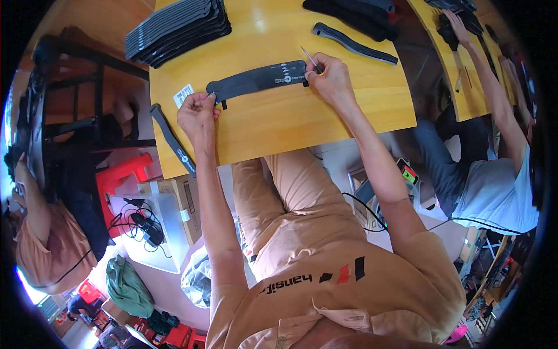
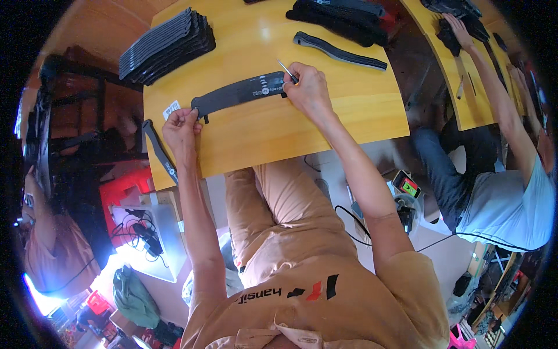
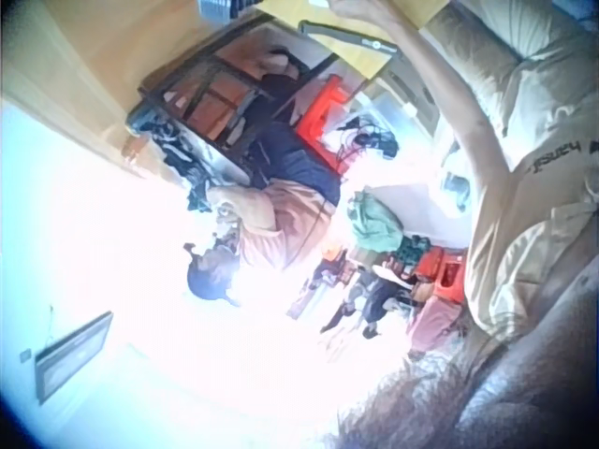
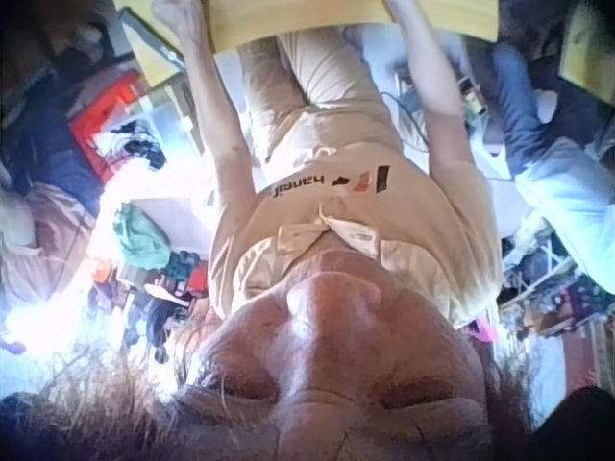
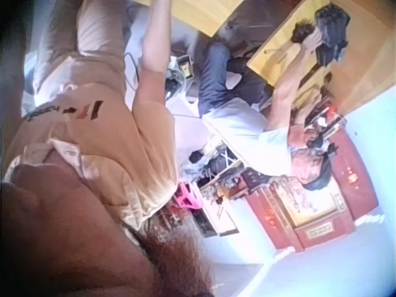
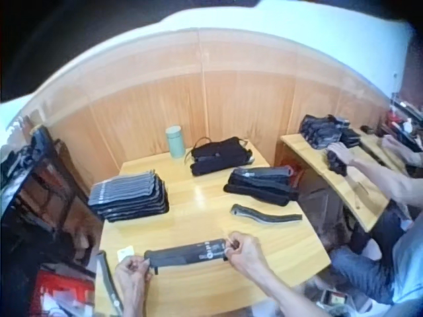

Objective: The recorder is assembling black industrial straps by attaching labels and using a small screwdriver tool.

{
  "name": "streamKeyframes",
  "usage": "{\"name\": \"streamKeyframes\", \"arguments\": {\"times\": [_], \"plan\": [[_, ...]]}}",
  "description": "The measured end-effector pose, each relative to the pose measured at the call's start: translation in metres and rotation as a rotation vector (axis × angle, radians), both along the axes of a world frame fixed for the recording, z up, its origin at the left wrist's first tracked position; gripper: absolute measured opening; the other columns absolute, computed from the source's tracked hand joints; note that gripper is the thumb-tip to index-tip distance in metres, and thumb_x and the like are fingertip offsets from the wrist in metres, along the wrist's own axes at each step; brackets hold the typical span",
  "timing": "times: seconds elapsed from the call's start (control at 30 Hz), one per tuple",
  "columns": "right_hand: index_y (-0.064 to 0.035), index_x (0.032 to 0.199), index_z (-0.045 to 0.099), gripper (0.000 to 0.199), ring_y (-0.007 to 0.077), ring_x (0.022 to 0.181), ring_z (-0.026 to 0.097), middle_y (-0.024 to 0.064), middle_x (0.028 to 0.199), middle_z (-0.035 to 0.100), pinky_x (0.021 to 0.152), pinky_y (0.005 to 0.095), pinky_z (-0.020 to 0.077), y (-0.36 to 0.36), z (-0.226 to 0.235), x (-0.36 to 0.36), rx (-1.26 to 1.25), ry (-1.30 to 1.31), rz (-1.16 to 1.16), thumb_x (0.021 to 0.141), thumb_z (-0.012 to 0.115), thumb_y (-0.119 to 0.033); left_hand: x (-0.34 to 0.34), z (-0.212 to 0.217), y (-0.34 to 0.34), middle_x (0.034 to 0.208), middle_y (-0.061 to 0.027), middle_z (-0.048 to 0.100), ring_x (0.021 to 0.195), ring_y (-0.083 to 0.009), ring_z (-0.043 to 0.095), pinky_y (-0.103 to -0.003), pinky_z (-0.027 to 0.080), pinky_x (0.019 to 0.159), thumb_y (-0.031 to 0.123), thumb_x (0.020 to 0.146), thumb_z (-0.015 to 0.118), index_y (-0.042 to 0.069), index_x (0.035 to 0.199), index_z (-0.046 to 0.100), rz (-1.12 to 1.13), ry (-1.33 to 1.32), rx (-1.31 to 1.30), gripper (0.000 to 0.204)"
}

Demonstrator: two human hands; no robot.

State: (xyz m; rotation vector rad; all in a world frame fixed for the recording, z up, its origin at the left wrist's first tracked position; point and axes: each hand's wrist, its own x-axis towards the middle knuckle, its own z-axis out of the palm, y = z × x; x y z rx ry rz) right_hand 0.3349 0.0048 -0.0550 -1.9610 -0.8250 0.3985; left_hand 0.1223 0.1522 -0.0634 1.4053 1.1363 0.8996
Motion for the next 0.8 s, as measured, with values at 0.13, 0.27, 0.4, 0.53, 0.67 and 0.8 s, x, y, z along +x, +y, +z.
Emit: {"name": "streamKeyframes", "arguments": {"times": [0.13,0.27,0.4,0.53,0.67,0.8], "plan": [[-0.0015,0.068,0.056,0.003,0.0224,0.057,0.057,0.0118,0.06,0.057,0.056,0.0316,0.0443,0.0,-0.002,0.003,0.003,0.008,-0.005,0.066,0.057,-0.003,0.003,-0.001,0.002,0.062,-0.0041,0.056,0.045,-0.0083,0.05,-0.019,0.04,0.041,0.0,0.074,0.063,-0.002,0.077,0.057,0.003,0.007,-0.001,0.008],[-0.0012,0.068,0.057,0.004,0.0242,0.059,0.058,0.0127,0.06,0.058,0.057,0.0331,0.0447,0.001,0.004,0.002,-0.011,0.024,-0.009,0.066,0.057,-0.005,0.005,0.001,-0.001,0.061,-0.0036,0.053,0.044,-0.0087,0.049,-0.02,0.039,0.04,-0.002,0.073,0.063,-0.001,0.074,0.053,0.007,-0.01,0.053,0.009],[-0.0009,0.067,0.057,0.004,0.026,0.059,0.058,0.0135,0.061,0.058,0.057,0.0342,0.0448,0.002,0.0,0.005,0.009,-0.02,-0.009,0.066,0.057,-0.005,0.009,0.0,-0.002,0.058,-0.0024,0.051,0.044,-0.0087,0.048,-0.021,0.038,0.04,-0.004,0.073,0.062,0.0,0.074,0.052,0.05,-0.022,0.126,0.011],[-0.001,0.068,0.056,0.003,0.0211,0.056,0.055,0.0112,0.059,0.057,0.055,0.031,0.0432,0.002,0.002,0.004,0.01,-0.051,-0.001,0.067,0.056,-0.004,0.006,0.001,0.002,0.059,-0.0023,0.05,0.045,-0.0088,0.048,-0.02,0.038,0.04,-0.004,0.074,0.06,0.0,0.078,0.052,-0.008,0.009,0.086,0.011],[-0.0007,0.069,0.057,0.008,0.0305,0.063,0.058,0.0166,0.063,0.058,0.059,0.0364,0.0445,0.0,-0.001,0.002,-0.021,-0.101,-0.02,0.07,0.055,-0.008,0.004,0.006,-0.006,0.063,-0.0029,0.051,0.045,-0.0087,0.048,-0.02,0.038,0.041,-0.003,0.077,0.057,0.0,0.076,0.052,0.008,0.004,0.03,0.006],[-0.0001,0.07,0.057,0.012,0.033,0.065,0.058,0.0178,0.065,0.059,0.061,0.0381,0.0446,-0.014,0.007,0.012,0.023,0.127,-0.009,0.073,0.055,-0.012,-0.002,0.016,-0.013,0.073,-0.0074,0.057,0.054,-0.0146,0.053,-0.026,0.043,0.049,0.003,0.079,0.055,-0.002,0.09,0.054,0.068,0.132,0.238,0.012]]}}
